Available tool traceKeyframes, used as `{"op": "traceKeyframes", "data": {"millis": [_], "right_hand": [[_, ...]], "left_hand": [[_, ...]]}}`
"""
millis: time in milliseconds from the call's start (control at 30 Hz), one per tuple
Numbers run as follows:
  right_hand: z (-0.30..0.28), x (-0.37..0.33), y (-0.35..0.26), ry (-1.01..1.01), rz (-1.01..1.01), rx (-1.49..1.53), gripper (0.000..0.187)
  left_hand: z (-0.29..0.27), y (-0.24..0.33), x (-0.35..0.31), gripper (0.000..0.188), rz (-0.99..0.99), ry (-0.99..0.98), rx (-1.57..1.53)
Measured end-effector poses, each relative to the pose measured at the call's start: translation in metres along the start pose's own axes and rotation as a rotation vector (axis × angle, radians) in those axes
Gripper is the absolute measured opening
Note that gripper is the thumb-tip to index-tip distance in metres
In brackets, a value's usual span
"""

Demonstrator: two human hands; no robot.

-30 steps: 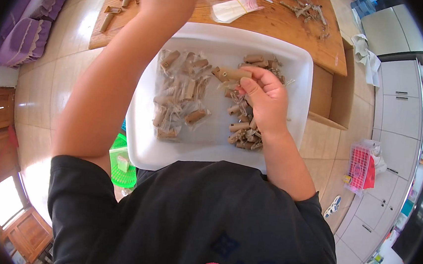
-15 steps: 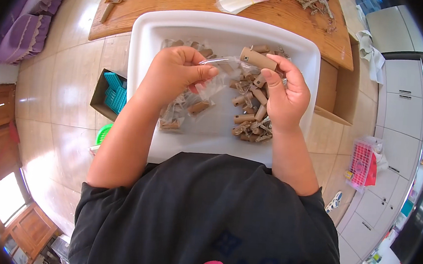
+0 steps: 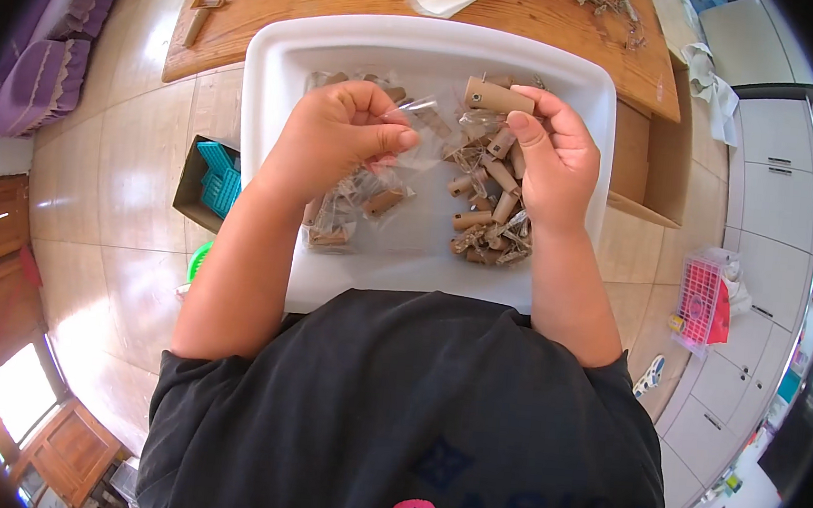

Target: Packaging small cardboard tubes into clear plastic bags.

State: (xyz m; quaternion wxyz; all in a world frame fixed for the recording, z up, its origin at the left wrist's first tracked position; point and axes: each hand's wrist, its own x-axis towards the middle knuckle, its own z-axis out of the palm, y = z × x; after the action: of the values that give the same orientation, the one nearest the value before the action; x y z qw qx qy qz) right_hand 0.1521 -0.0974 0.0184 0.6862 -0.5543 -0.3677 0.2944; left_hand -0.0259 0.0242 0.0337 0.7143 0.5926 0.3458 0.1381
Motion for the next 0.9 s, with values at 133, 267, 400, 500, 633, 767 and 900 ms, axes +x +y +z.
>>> {"op": "traceKeyframes", "data": {"millis": [133,267,400,500,633,767,900], "right_hand": [[0.000,-0.002,0.000,-0.008,0.000,-0.032,0.023],[-0.002,-0.001,0.004,-0.100,-0.230,-0.397,0.022],[0.000,-0.003,0.001,-0.124,-0.167,-0.360,0.021],[-0.001,-0.002,-0.002,-0.189,0.127,-0.113,0.020],[-0.008,0.001,-0.003,-0.318,0.291,-0.063,0.019],[-0.013,0.007,-0.008,-0.376,0.399,-0.025,0.019],[-0.012,0.007,-0.006,-0.384,0.436,-0.051,0.019]], "left_hand": [[0.000,0.001,0.000,0.013,0.015,-0.022,0.001],[0.002,0.002,0.001,0.014,0.013,-0.010,-0.022],[0.003,-0.004,0.003,0.017,0.018,0.008,-0.035],[0.010,-0.004,0.002,0.023,-0.043,-0.044,0.007],[0.011,0.000,0.000,0.030,-0.121,-0.108,0.042],[0.010,-0.004,0.002,0.030,-0.161,-0.174,-0.127],[0.015,-0.003,0.001,0.031,-0.166,-0.128,-0.214]]}}
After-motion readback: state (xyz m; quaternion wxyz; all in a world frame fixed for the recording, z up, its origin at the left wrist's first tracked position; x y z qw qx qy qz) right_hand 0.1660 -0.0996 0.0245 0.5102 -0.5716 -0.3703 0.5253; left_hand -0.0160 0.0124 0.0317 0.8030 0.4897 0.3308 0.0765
